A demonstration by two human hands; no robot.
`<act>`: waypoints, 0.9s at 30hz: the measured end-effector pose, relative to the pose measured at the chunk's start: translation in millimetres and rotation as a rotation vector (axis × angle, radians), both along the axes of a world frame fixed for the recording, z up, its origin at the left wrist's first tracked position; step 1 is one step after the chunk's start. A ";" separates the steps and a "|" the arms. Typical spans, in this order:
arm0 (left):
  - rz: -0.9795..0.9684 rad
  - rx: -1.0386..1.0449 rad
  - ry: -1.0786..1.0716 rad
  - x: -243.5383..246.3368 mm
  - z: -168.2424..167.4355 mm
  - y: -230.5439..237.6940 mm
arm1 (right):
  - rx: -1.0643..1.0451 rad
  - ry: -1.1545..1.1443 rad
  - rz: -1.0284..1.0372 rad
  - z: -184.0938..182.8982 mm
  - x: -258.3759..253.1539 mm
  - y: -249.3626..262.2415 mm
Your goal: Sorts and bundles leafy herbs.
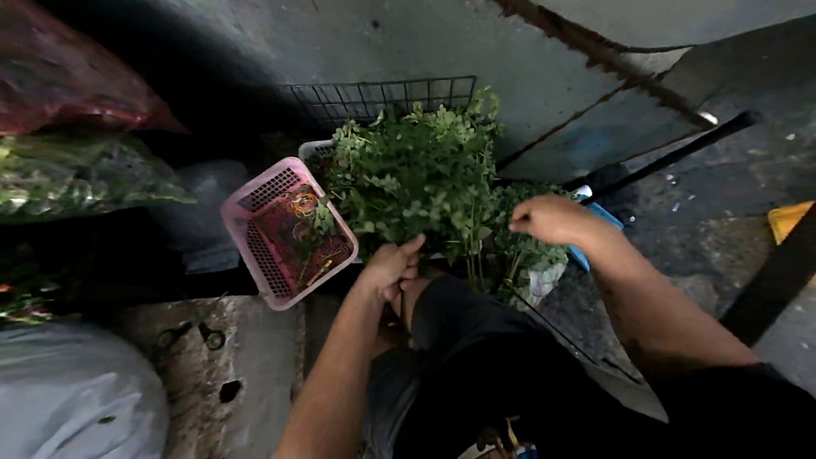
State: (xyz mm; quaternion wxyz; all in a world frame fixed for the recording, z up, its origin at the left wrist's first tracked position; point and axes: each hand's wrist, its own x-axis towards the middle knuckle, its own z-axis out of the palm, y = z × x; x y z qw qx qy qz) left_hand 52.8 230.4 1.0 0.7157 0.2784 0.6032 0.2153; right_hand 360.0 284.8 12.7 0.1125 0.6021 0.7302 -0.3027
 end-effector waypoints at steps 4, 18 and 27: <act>0.071 0.236 0.064 -17.6 72.7 -8.1 | -0.083 0.050 -0.173 -32.1 -18.6 -1.5; 0.423 0.127 -0.198 -52.4 32.7 -22.9 | 0.007 0.730 -0.320 115.3 22.5 -21.2; 0.544 0.261 -0.309 -71.7 56.0 -30.9 | 0.092 1.061 -0.553 87.7 -39.4 -40.6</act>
